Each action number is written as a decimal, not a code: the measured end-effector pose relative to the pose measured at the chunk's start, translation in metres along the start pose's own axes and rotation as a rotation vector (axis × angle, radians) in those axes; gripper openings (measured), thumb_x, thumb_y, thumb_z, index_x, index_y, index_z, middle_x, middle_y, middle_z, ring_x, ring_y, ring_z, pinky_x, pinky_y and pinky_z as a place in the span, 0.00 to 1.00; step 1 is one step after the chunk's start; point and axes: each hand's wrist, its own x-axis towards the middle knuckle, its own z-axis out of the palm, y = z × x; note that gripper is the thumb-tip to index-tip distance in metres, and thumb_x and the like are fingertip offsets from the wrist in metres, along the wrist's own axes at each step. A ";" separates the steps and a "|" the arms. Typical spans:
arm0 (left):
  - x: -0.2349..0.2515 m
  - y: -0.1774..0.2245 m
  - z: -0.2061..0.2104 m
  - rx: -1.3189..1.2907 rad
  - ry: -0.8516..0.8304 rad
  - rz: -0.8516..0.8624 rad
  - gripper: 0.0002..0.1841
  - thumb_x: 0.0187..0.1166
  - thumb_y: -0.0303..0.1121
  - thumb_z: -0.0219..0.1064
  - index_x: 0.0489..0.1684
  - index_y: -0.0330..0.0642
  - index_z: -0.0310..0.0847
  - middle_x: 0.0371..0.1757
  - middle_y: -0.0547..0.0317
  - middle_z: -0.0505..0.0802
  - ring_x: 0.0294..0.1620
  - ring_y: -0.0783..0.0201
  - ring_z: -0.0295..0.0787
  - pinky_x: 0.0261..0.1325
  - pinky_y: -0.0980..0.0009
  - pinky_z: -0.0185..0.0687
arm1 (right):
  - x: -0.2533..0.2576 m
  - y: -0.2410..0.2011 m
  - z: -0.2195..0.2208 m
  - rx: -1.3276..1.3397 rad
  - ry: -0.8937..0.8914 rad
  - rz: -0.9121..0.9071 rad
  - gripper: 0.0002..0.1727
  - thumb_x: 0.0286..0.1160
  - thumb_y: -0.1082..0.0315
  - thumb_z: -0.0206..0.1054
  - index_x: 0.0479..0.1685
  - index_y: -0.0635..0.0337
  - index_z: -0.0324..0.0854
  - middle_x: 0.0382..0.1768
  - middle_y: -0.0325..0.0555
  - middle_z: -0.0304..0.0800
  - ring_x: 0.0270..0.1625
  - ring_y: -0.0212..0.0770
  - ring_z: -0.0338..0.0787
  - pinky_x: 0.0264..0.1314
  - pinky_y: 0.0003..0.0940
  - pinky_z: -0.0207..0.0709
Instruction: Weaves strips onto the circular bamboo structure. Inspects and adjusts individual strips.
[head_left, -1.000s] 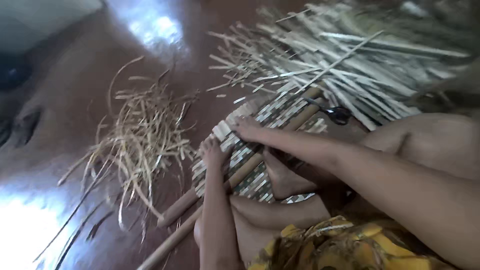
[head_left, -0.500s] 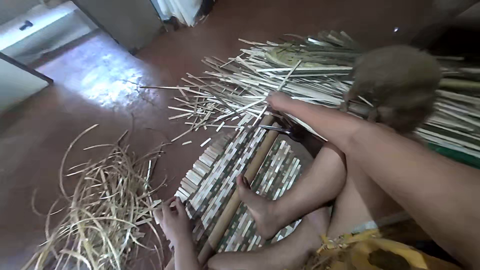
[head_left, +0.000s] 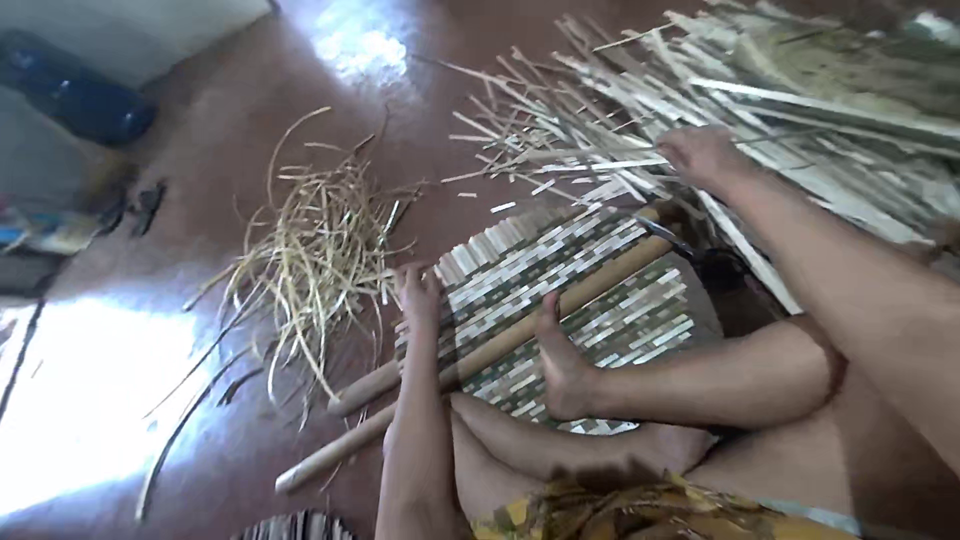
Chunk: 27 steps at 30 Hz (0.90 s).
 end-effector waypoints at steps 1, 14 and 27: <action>0.012 0.004 0.005 0.010 -0.023 0.018 0.15 0.86 0.33 0.62 0.63 0.37 0.85 0.73 0.36 0.82 0.72 0.41 0.81 0.74 0.46 0.76 | 0.006 -0.024 -0.002 0.057 -0.061 -0.071 0.17 0.91 0.67 0.55 0.69 0.64 0.81 0.63 0.71 0.86 0.67 0.75 0.84 0.72 0.77 0.67; 0.089 0.024 0.019 -0.178 -0.667 0.004 0.15 0.84 0.39 0.68 0.58 0.38 0.89 0.55 0.44 0.93 0.58 0.51 0.89 0.69 0.46 0.77 | -0.013 -0.137 0.005 -0.066 -0.368 -0.006 0.17 0.91 0.64 0.57 0.69 0.59 0.82 0.56 0.68 0.90 0.60 0.75 0.88 0.62 0.78 0.73; 0.023 0.064 0.008 -0.071 -0.303 0.122 0.11 0.82 0.33 0.69 0.50 0.34 0.90 0.61 0.41 0.88 0.65 0.47 0.85 0.71 0.50 0.78 | -0.015 -0.142 0.014 -0.080 -0.297 -0.052 0.15 0.91 0.66 0.56 0.63 0.64 0.85 0.57 0.69 0.90 0.62 0.75 0.87 0.64 0.77 0.72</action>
